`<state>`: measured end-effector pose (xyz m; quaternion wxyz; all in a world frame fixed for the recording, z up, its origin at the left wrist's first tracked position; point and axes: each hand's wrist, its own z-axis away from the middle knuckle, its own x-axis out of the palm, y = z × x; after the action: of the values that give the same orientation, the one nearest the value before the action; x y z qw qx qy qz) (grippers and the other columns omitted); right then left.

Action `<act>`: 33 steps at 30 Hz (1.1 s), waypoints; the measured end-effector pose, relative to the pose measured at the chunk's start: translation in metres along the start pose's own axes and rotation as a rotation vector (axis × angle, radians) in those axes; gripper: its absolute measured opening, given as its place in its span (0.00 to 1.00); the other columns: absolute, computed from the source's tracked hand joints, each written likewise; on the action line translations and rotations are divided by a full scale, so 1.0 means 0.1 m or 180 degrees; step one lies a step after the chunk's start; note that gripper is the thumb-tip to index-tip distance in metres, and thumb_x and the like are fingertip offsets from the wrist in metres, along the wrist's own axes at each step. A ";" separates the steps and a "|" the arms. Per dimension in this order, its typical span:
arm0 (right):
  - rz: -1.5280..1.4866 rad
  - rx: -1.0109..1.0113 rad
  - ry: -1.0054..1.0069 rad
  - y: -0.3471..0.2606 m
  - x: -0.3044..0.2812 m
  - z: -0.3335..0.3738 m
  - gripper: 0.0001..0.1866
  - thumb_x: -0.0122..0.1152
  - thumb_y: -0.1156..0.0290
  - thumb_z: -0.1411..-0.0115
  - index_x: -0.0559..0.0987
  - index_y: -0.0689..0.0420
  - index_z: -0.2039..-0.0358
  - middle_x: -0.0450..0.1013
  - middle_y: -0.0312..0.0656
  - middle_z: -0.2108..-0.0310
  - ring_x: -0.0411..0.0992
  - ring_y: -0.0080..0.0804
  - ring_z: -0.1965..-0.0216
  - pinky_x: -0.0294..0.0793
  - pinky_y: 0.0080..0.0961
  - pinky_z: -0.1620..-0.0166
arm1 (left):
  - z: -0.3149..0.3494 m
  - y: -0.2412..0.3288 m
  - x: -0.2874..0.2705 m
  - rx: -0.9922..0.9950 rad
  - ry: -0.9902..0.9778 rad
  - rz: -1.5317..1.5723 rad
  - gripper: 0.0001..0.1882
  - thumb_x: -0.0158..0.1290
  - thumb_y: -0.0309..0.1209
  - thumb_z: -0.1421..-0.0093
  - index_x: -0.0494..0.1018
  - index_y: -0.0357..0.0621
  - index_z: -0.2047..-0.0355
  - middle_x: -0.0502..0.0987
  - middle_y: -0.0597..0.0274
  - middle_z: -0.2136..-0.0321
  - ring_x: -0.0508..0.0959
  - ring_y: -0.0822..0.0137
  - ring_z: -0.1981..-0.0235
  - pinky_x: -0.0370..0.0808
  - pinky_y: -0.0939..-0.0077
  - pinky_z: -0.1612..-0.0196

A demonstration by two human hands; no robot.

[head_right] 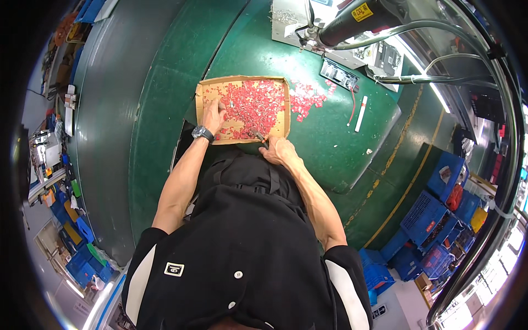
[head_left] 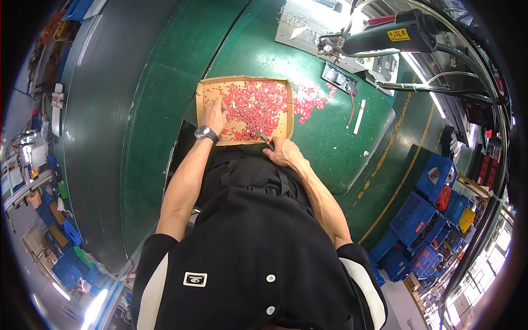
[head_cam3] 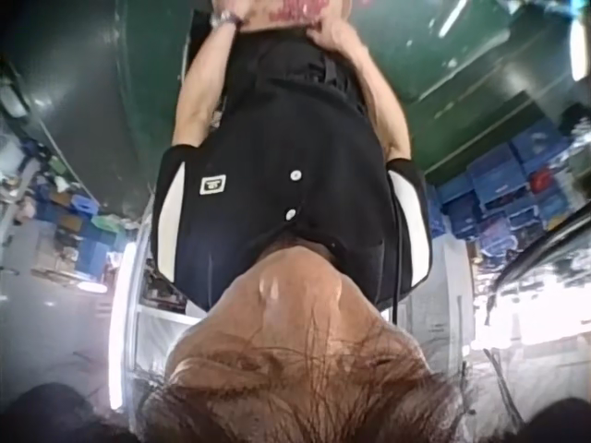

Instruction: Sorting small pink parts on a wooden board.

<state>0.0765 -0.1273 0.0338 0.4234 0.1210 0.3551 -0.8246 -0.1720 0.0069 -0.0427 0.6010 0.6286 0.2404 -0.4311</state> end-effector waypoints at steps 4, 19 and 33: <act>-0.0073 0.0014 -0.0020 0.00 -0.03 0.03 0.27 0.61 0.52 0.40 0.76 0.62 0.50 0.76 0.65 0.56 0.74 0.61 0.51 0.73 0.49 0.47 | 0.07 0.18 -0.11 -0.0228 0.0036 0.0885 0.12 0.61 0.23 0.45 0.71 0.36 0.62 0.77 0.56 0.73 0.77 0.59 0.72 0.74 0.64 0.67; -0.0040 -0.0168 -0.0065 0.04 0.03 0.04 0.25 0.61 0.55 0.39 0.77 0.62 0.51 0.77 0.62 0.57 0.75 0.58 0.51 0.73 0.47 0.49 | 0.46 -0.07 -0.56 -0.0048 -0.0950 -0.0094 0.10 0.55 0.26 0.43 0.75 0.42 0.60 0.81 0.48 0.70 0.81 0.43 0.66 0.78 0.55 0.62; 0.0078 -0.0257 -0.0051 -0.01 0.09 0.05 0.25 0.62 0.54 0.40 0.77 0.62 0.52 0.77 0.61 0.58 0.75 0.58 0.52 0.74 0.47 0.50 | 0.46 0.00 -0.49 0.0841 -0.1443 -0.1129 0.08 0.53 0.24 0.42 0.74 0.42 0.61 0.79 0.45 0.70 0.81 0.45 0.62 0.77 0.51 0.61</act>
<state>0.0705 -0.1356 0.0334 0.4409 0.1016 0.3832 -0.8053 -0.2089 -0.0265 0.0019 0.4679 0.5375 0.1481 -0.6858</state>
